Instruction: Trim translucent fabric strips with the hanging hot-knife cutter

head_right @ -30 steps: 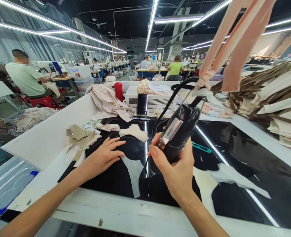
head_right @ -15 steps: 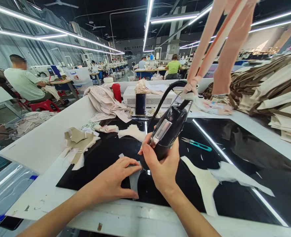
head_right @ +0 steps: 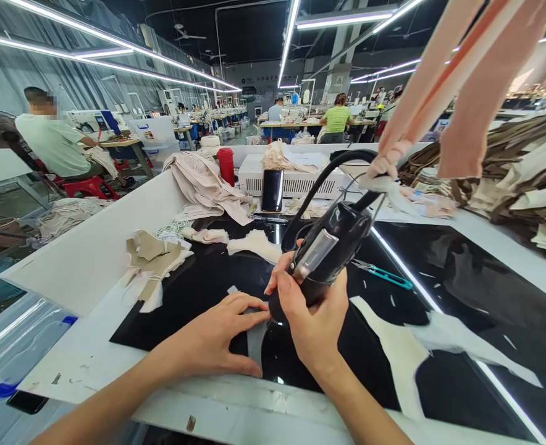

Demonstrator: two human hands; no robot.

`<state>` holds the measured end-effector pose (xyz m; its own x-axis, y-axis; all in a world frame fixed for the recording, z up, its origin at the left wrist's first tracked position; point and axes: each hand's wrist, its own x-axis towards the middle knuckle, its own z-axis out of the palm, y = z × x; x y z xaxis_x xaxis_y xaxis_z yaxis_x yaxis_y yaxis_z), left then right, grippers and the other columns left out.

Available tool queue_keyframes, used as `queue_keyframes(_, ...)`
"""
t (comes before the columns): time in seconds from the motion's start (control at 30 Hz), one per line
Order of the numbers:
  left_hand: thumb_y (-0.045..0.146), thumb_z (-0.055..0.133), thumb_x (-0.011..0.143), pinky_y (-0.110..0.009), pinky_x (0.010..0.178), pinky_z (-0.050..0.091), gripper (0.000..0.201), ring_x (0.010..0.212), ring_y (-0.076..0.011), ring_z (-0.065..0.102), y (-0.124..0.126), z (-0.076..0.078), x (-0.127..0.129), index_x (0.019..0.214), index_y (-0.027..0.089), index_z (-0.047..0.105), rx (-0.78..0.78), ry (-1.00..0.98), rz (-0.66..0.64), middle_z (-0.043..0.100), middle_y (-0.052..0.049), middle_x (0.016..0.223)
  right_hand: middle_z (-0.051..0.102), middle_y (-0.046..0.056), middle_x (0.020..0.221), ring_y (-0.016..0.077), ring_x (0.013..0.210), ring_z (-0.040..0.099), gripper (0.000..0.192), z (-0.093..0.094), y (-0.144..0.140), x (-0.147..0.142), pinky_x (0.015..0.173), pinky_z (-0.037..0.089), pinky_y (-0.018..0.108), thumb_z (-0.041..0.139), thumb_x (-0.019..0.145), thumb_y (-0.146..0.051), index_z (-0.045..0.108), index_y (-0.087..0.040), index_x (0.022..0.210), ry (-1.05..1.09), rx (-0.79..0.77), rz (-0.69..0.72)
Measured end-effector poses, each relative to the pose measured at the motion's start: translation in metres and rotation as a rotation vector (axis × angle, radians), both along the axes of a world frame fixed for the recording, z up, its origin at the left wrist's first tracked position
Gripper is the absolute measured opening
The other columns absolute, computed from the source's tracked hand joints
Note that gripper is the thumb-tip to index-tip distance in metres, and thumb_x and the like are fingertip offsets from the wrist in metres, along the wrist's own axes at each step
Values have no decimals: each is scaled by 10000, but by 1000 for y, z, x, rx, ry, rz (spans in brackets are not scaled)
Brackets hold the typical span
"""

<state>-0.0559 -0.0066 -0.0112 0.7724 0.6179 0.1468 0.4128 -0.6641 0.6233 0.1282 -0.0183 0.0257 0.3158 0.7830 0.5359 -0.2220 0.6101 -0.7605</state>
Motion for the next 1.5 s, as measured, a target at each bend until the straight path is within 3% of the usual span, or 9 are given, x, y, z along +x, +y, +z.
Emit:
queue_keyframes(0.93,465,859,841,-437,1149,443,673,1359,-312,520,-1,4,-1,1432,248,621,38,18,-26,584,-105,1479,647,-32,816,146,661,610,365,5,-35,-7,536,581,276,826,877,-370,620,-291,1167,66,-34,113)
queue_keyframes(1.2,469,886,818,-423,1140,471,737,1351,-300,560,0,-2,-2,1462,259,596,40,-34,-22,605,-110,1468,653,-33,824,147,652,623,385,5,-30,-3,539,586,287,833,866,-356,610,-289,1173,43,-28,97)
queue_keyframes(1.27,427,848,874,-427,1174,447,633,1356,-280,574,1,-4,-3,1436,255,613,53,-54,9,622,-100,1462,656,-34,819,148,647,626,393,5,-26,4,536,586,288,842,854,-345,616,-287,1170,33,-21,61)
queue_keyframes(1.4,295,690,1018,-512,1269,312,229,1266,-236,649,2,-6,-3,1232,220,720,132,-20,66,707,-65,1342,663,-37,806,151,622,630,372,5,-17,25,529,587,296,831,854,-315,631,-277,1166,5,-3,-57)
queue_keyframes(1.5,245,643,1042,-507,1273,300,140,1129,-201,697,1,-4,-1,1111,206,758,163,-36,50,756,-46,1191,669,-40,791,157,606,630,378,5,-8,41,513,582,301,838,834,-301,635,-268,1152,-20,8,-147)
